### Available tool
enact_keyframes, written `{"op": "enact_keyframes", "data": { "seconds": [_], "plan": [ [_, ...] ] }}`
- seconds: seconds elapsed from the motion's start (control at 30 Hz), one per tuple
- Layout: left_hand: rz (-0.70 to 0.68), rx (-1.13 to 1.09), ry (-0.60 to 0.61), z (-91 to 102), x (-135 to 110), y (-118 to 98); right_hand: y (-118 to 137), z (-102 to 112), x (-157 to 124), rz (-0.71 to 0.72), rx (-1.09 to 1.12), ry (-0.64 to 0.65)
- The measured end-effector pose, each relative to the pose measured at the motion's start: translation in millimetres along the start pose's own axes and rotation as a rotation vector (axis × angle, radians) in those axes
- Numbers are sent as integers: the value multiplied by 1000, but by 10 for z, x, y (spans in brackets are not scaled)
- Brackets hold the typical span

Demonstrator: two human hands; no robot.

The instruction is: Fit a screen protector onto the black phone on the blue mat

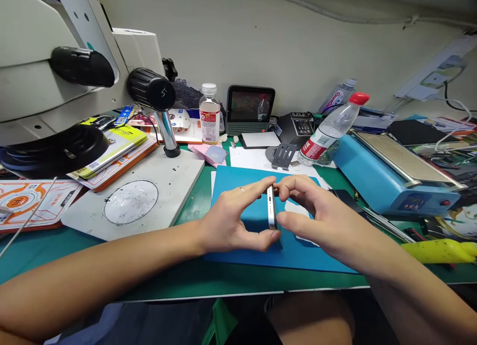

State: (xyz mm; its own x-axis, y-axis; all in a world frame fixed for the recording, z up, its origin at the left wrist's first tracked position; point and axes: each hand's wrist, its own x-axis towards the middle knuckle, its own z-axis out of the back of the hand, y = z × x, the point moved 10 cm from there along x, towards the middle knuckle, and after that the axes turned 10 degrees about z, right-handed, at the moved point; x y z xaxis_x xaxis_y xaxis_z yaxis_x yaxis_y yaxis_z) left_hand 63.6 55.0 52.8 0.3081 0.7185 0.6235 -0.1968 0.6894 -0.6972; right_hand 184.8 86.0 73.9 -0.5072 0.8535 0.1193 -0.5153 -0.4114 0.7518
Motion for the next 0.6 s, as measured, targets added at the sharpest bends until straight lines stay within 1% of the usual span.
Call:
{"op": "enact_keyframes", "data": {
  "seconds": [0.3,0.6],
  "plan": [
    [9,7,-10,-5,-18,36,-31,-5,-23,-55,85,-24],
    [6,0,-2,-4,-16,30,-47,-62,-46,-135,234,22]
  ]
}}
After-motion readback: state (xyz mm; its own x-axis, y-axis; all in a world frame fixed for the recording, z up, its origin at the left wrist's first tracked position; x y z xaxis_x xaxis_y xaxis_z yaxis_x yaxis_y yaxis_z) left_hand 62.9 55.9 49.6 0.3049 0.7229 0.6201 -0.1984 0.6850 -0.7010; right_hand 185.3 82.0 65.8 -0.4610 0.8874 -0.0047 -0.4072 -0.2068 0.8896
